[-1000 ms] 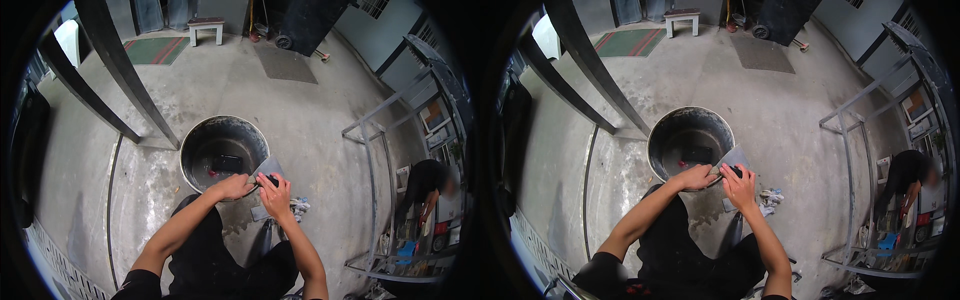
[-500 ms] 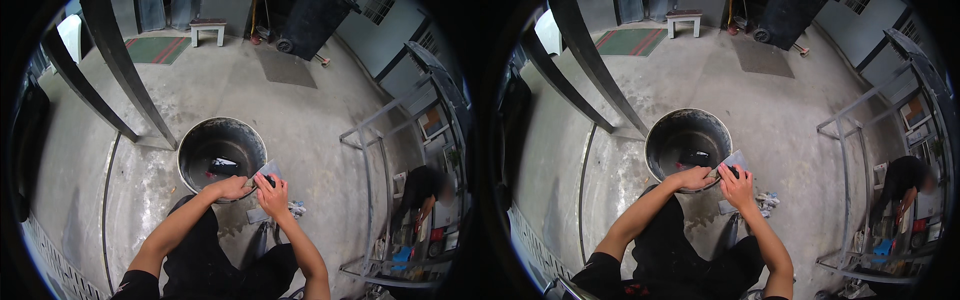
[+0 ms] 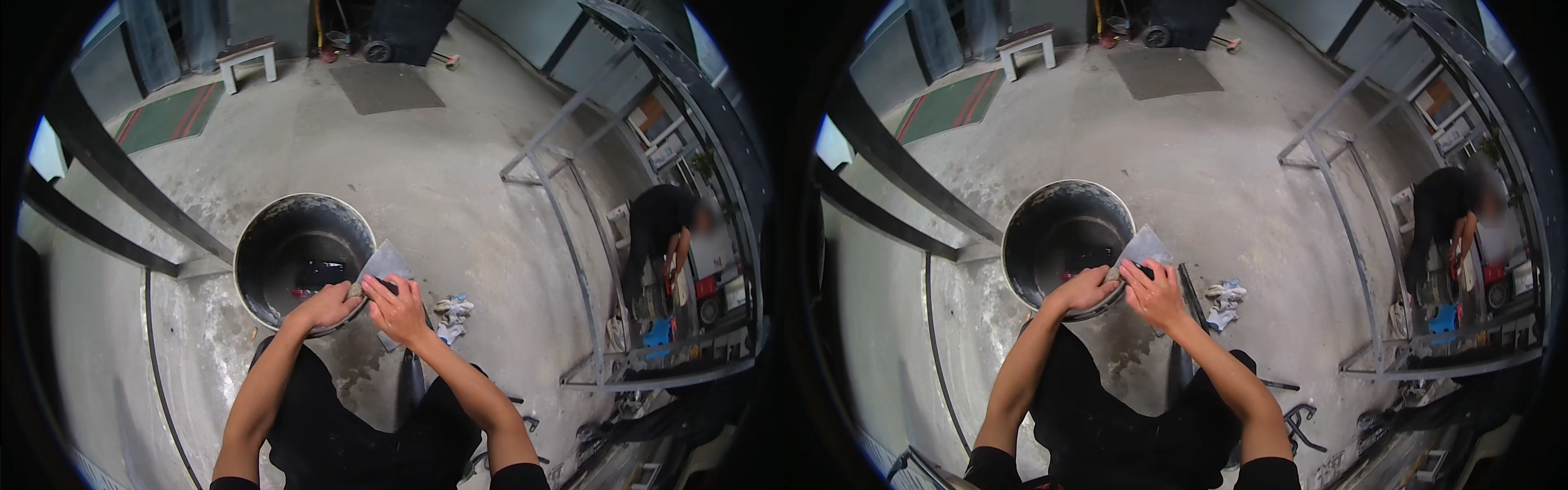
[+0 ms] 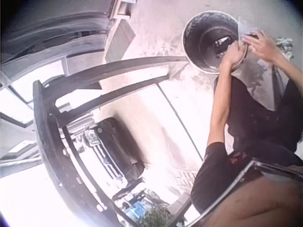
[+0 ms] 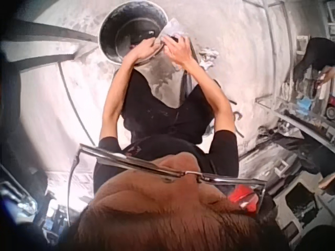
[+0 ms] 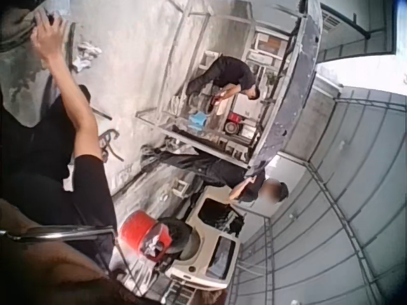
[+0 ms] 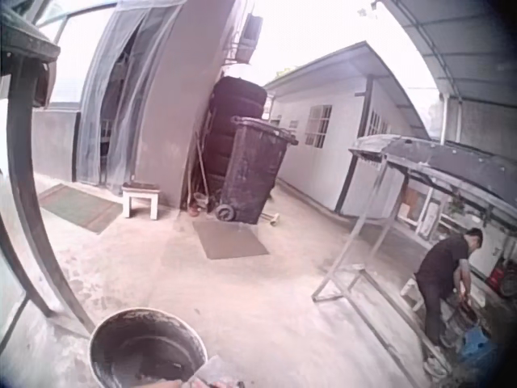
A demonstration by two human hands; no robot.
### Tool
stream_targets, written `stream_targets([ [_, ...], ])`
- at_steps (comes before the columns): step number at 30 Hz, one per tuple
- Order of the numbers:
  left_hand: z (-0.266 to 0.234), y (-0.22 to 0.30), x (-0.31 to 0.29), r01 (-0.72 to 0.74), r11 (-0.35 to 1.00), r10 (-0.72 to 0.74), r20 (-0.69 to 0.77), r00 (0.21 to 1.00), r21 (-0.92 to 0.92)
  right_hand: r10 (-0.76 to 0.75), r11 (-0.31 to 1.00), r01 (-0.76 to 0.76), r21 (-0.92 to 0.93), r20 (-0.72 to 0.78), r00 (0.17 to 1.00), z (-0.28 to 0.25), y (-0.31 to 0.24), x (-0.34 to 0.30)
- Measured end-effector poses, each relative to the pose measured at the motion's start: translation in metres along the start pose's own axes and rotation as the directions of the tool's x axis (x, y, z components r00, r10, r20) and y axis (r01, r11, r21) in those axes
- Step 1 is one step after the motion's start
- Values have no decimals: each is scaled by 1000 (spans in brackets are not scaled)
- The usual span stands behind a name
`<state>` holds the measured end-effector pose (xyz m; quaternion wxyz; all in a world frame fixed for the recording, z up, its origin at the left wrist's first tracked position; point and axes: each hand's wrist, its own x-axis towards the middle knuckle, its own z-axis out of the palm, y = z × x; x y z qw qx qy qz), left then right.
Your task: The person sits on the floor in a garage and sands a small rectangular metal piece using a sanding block. They repeatedly rub the block over the metal surface and dip it into a bucket of water to clean it.
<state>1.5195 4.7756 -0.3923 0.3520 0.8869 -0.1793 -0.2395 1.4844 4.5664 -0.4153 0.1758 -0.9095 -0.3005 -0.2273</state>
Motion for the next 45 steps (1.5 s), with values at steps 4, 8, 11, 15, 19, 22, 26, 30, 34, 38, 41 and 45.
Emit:
stream_targets([
  [4,-5,-7,4,-4,1000,4,14,1000,-21,57,996,-57,-63,1,998,6,-4,22],
  [8,-1,1,2,-1,1000,1,33,999,2,60,997,-60,-53,16,998,-1,-2,-4],
  [11,6,-13,5,-37,999,37,5,999,-7,182,978,-185,-92,-39,983,12,5,23],
  [15,2,-4,-4,37,999,-37,46,998,3,167,986,-167,17,28,986,9,-15,1],
  [19,1,-1,4,2,1000,-2,33,999,3,273,959,-275,-69,-36,961,7,23,32],
  [22,6,-8,0,2,1000,-2,7,1000,-17,237,971,-238,15,38,971,11,-2,6],
  [26,5,-1,1,16,1000,-16,-7,1000,21,309,949,-312,55,48,950,8,14,23],
  [30,11,-6,0,20,1000,-19,-24,1000,19,296,950,-302,80,78,952,10,3,17],
  [34,2,0,2,22,1000,-22,-13,1000,19,220,968,-228,102,87,972,0,3,23],
  [38,-3,14,2,52,999,-52,23,998,9,274,960,-278,43,78,958,9,5,29],
  [41,2,-4,-5,14,1000,-15,-5,1000,-11,224,967,-235,98,105,969,14,-18,7],
  [45,3,8,-1,40,999,-40,1,999,26,324,944,-327,35,76,943,7,8,31],
])
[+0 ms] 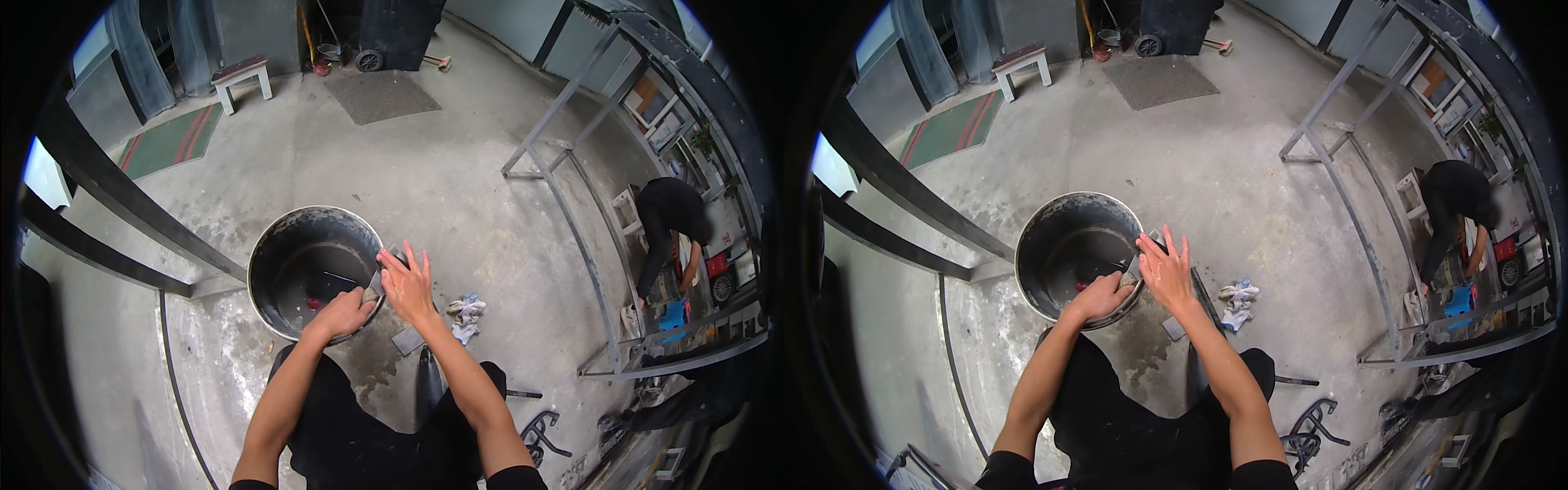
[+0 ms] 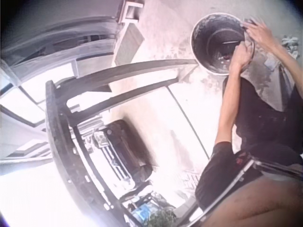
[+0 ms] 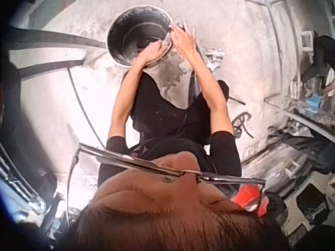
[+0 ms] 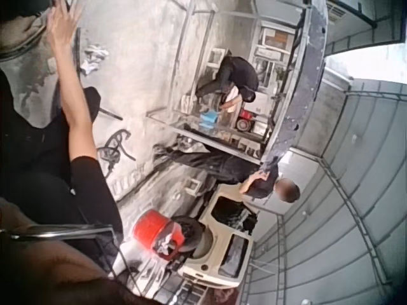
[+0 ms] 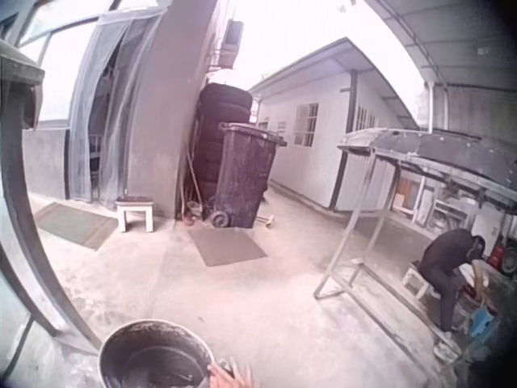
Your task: The person sits on the floor in a garage and sands a small rectangular metal piece using a sanding block. They repeatedly rub the block over the metal surface and dip it into a bucket of water to clean it.
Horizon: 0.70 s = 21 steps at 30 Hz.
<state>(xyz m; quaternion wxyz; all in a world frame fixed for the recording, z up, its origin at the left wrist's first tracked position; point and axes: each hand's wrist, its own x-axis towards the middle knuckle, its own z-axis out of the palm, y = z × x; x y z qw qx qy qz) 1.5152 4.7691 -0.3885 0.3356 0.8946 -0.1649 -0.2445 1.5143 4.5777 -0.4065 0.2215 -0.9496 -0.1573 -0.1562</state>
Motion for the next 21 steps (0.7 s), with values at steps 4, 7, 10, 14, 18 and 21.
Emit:
stream_targets([
  [4,0,-16,-1,-65,998,64,-42,997,-8,-123,987,120,107,20,992,16,-19,-29],
  [7,-6,1,-3,11,1000,-11,3,1000,7,-80,996,80,29,3,997,5,-5,-9],
  [10,-3,-1,-7,-12,1000,13,-66,998,15,-33,999,33,10,-52,998,8,-6,-1],
  [14,0,-14,-22,9,999,-12,-49,999,-51,-72,997,71,26,19,997,3,-21,-31],
  [18,1,-8,-30,39,999,-38,-91,995,12,31,999,-31,-9,-44,999,2,-22,-5],
  [21,4,-21,-35,26,999,-25,-68,997,21,-28,1000,29,-8,13,1000,10,-44,-43],
])
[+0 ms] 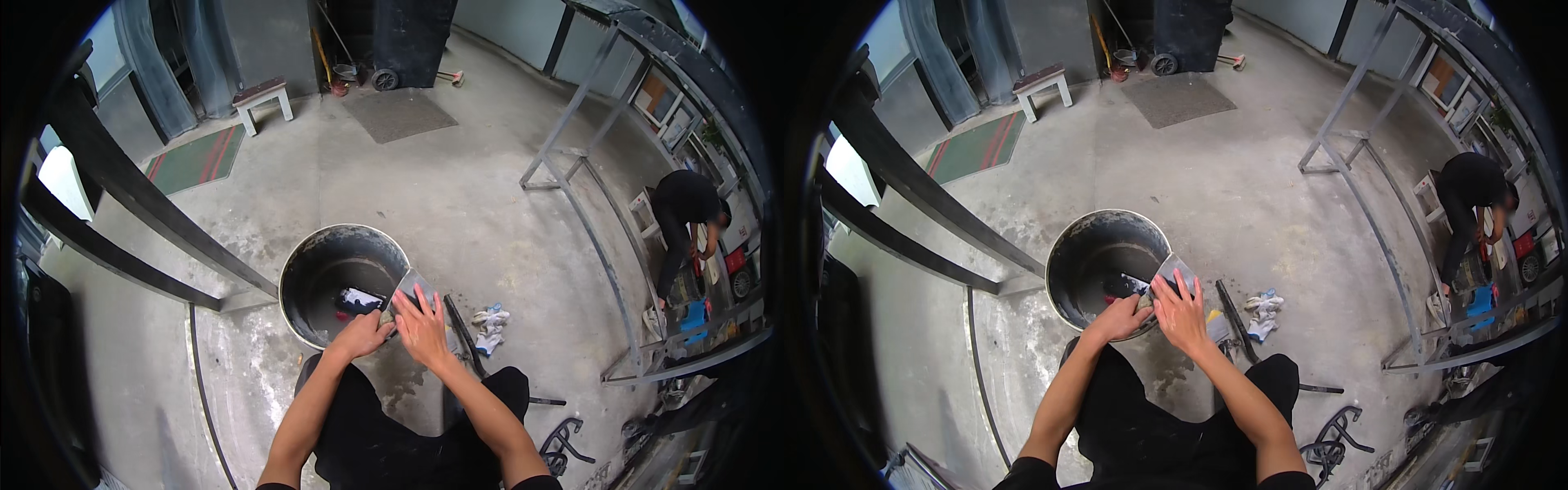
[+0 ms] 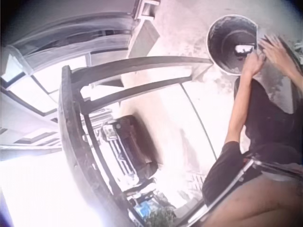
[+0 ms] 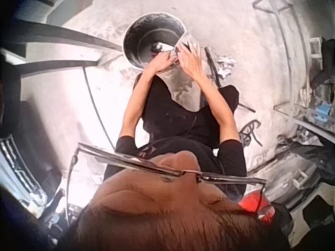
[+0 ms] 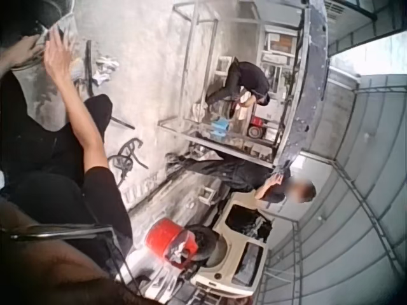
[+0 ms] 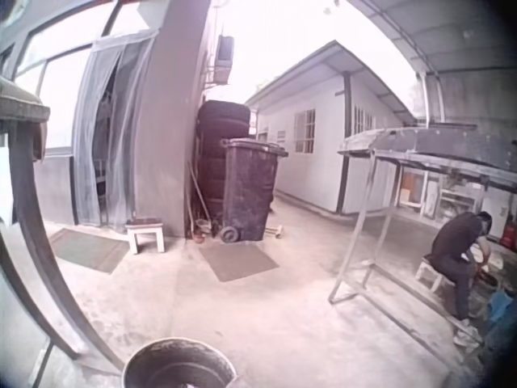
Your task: The person sits on the floor in a garage and sands a small rectangular metal piece using a sanding block. They repeatedly rub the block over the metal surface and dip it into a bucket of water to clean it.
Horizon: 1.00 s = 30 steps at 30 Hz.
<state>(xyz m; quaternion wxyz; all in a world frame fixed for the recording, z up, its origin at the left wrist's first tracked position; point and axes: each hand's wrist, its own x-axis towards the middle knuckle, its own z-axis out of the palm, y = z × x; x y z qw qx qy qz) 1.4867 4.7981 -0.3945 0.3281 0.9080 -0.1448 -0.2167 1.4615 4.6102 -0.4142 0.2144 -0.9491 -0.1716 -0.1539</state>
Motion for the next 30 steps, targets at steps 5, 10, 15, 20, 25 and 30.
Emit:
stream_targets([
  [5,-10,16,7,9,996,-7,-24,1000,84,124,991,-128,-45,-86,989,-5,21,33],
  [10,-4,11,-1,45,996,-40,-60,997,75,58,995,-64,-72,-84,995,6,6,13],
  [15,-3,24,-7,50,994,-37,-123,992,101,139,985,-149,-89,-115,984,7,14,28],
  [20,-11,35,-12,81,988,-70,-85,994,130,117,992,-120,-49,-66,991,-4,16,24],
  [25,-9,30,-12,76,989,-72,-36,997,127,154,987,-156,-27,-66,986,8,3,14],
  [30,-7,34,-8,65,989,-56,-68,996,131,184,976,-195,-93,-113,976,7,14,38],
])
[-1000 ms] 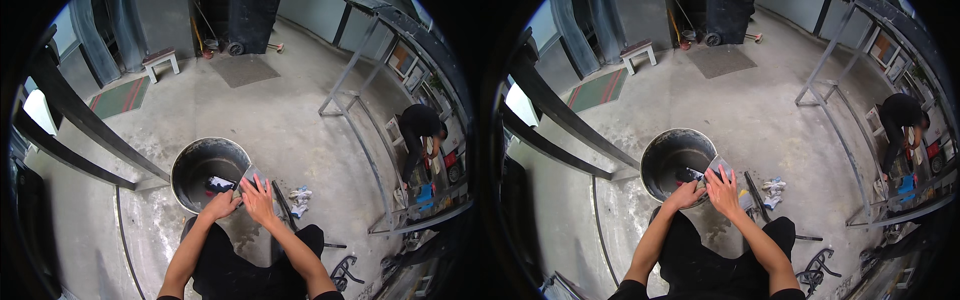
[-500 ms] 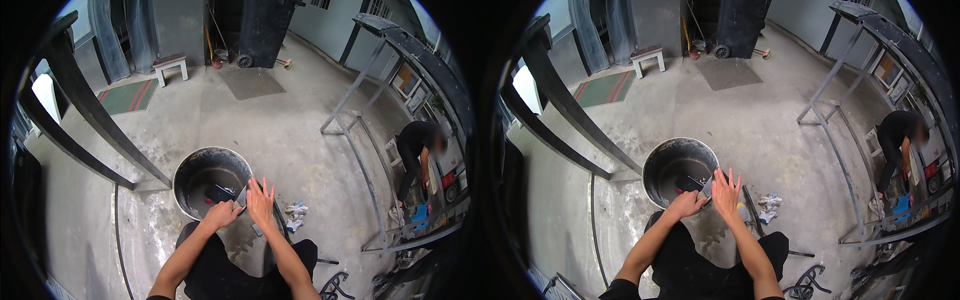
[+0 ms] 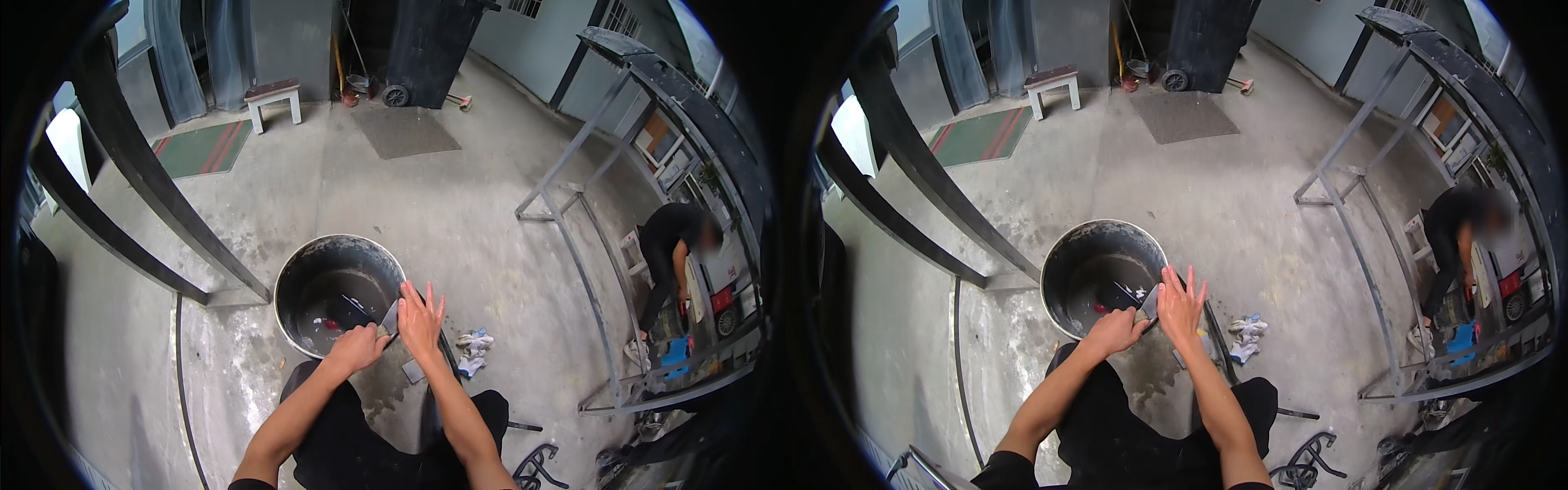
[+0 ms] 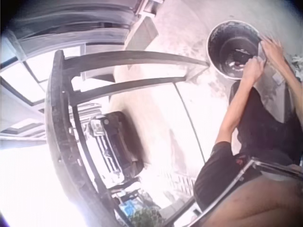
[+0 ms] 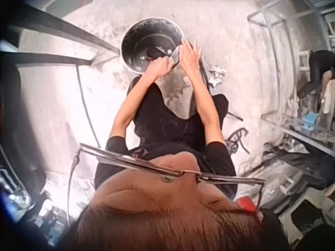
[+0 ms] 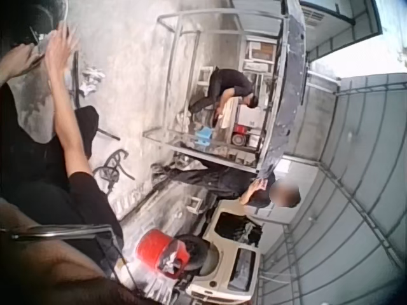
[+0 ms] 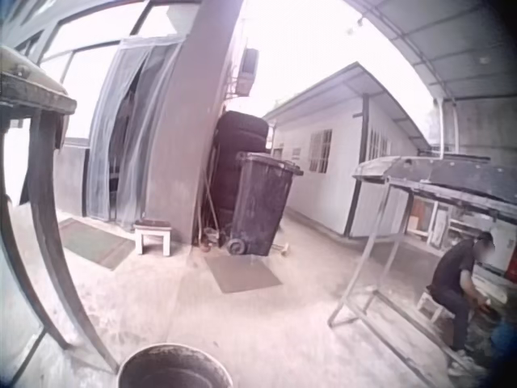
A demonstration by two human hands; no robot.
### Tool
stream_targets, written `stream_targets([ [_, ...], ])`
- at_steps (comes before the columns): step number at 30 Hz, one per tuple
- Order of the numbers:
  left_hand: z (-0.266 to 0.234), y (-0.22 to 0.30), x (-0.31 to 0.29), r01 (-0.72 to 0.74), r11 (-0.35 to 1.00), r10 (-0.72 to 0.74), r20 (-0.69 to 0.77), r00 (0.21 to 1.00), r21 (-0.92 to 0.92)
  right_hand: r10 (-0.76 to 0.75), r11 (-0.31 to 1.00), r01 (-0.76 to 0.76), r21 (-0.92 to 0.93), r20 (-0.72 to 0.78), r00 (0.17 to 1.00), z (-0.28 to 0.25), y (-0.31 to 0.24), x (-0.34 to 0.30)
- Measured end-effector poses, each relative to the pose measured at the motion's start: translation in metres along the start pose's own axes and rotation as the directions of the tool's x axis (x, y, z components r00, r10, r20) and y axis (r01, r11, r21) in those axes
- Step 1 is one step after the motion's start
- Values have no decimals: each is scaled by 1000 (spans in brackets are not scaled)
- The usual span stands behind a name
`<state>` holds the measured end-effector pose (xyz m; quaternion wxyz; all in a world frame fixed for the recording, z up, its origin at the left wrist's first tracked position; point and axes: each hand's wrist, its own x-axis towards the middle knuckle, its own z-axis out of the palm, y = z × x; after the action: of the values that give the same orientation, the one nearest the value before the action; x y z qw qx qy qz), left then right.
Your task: The person sits on the floor in a garage and sands a small rectangular metal piece using a sanding block. They repeatedly rub the block over the metal surface and dip it into a bucket of water to clean it.
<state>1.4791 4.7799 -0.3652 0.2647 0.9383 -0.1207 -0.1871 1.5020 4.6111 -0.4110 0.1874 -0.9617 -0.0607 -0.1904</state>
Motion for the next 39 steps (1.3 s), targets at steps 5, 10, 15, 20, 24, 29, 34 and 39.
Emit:
stream_targets([
  [5,2,-5,-7,42,999,-43,8,999,4,-122,990,117,83,62,991,-4,-13,-40],
  [10,9,0,-4,-8,1000,8,-81,997,0,64,996,-63,57,-14,998,1,-6,1],
  [15,9,-3,-6,-4,1000,4,-75,997,-2,-38,997,35,65,44,998,-2,-6,-24],
  [20,3,-1,-6,23,999,-23,-4,1000,25,4,996,-6,91,28,1000,-1,-18,-17],
  [24,4,2,-4,32,999,-32,-11,999,43,-42,969,26,246,62,997,-8,-9,-42],
  [29,5,2,-5,38,997,-36,-32,999,66,469,730,-262,631,-184,864,-40,6,-1],
  [34,-2,7,-3,19,999,-16,-55,998,49,130,879,-117,463,4,992,-29,8,1],
  [39,3,-2,3,6,1000,-5,-60,998,28,-7,865,-35,501,82,997,9,-28,-21],
])
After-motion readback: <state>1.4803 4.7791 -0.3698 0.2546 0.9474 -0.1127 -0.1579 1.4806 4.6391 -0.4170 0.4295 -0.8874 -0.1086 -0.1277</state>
